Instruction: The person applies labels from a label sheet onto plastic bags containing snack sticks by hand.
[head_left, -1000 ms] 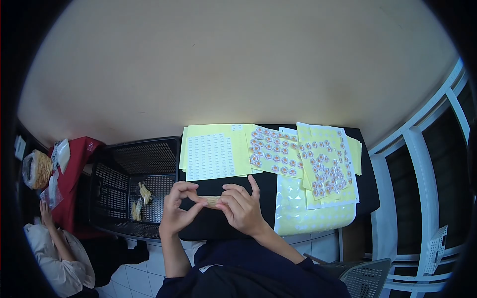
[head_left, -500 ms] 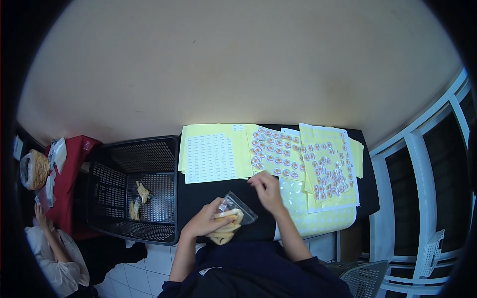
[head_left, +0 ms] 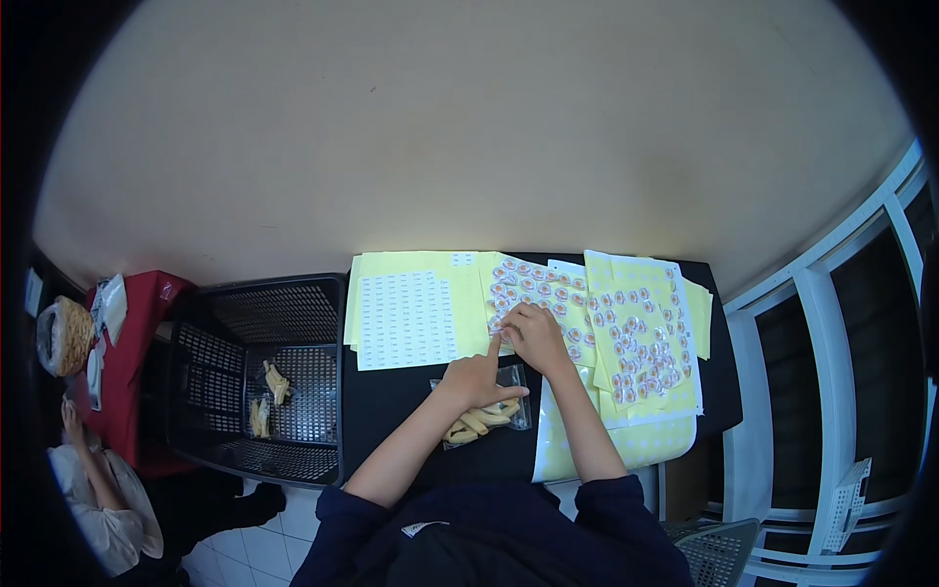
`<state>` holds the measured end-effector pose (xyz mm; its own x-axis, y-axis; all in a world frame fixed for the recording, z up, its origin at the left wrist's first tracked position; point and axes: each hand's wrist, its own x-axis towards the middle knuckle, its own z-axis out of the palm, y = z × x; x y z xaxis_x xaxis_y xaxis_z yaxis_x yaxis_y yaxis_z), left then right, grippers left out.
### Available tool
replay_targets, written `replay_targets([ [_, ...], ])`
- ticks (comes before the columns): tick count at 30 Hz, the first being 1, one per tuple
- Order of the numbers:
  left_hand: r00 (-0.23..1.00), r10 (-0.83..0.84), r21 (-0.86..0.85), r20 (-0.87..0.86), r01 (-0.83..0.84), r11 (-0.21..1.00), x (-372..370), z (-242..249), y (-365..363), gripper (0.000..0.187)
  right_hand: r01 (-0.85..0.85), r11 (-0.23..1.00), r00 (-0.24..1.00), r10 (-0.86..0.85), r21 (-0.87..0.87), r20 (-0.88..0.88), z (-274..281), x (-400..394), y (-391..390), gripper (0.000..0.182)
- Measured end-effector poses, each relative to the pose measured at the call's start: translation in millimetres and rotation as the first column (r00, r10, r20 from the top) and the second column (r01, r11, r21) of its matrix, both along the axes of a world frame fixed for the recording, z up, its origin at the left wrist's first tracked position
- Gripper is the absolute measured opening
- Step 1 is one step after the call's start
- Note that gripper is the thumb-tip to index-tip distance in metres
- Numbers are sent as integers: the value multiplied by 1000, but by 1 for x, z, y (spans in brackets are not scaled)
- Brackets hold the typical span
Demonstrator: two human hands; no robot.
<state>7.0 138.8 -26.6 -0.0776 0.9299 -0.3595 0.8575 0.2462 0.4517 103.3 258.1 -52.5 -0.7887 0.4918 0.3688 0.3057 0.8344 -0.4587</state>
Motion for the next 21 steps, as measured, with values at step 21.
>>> replay_targets([
  [21, 960, 180, 78, 214, -200, 977, -10, 7, -3, 89, -78, 686, 836, -350, -724, -422, 16, 23, -13, 14],
])
